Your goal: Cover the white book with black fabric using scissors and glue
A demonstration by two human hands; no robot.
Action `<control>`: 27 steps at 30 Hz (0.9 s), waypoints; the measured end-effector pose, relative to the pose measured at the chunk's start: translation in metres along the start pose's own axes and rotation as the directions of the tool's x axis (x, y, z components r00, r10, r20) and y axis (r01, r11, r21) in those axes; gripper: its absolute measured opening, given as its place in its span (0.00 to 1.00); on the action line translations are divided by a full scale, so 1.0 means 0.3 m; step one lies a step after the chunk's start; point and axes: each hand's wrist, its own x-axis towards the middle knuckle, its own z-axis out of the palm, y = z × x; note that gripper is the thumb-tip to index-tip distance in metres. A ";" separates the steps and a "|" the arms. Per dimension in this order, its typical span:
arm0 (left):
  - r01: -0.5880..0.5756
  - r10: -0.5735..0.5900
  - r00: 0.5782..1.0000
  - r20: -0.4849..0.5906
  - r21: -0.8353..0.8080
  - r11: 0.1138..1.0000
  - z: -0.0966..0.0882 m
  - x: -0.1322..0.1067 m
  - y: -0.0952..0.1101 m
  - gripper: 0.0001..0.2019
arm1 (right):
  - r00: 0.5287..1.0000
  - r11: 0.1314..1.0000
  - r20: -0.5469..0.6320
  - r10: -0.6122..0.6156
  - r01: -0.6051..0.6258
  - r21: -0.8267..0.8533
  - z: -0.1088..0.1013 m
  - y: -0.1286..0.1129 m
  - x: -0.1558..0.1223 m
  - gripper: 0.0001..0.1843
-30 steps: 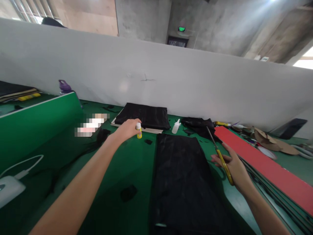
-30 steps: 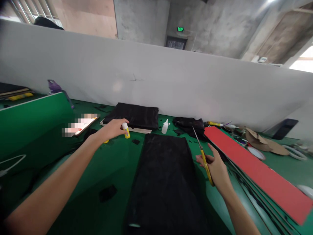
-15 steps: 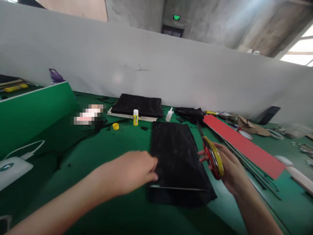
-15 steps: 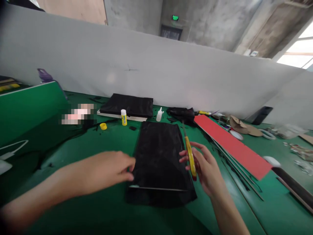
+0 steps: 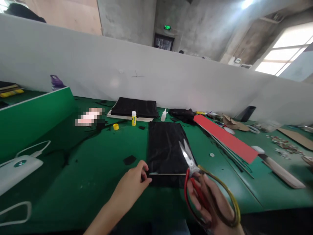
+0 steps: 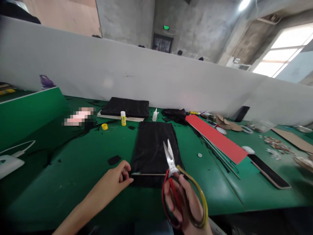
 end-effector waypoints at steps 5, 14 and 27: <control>-0.084 0.087 0.994 -0.066 0.046 0.995 -0.085 0.049 0.024 0.14 | 0.989 0.999 -0.135 -0.052 0.051 -0.017 -0.123 0.001 0.005 0.30; -0.775 0.744 0.604 0.286 0.427 0.466 0.082 0.503 0.419 0.16 | 0.928 0.945 -0.246 -0.280 0.222 -0.240 -0.303 -0.039 0.240 0.59; -0.892 0.735 0.408 0.542 0.408 0.194 0.249 0.617 0.413 0.12 | 0.933 0.657 -0.136 -0.335 0.128 -0.743 -0.285 -0.001 0.150 0.43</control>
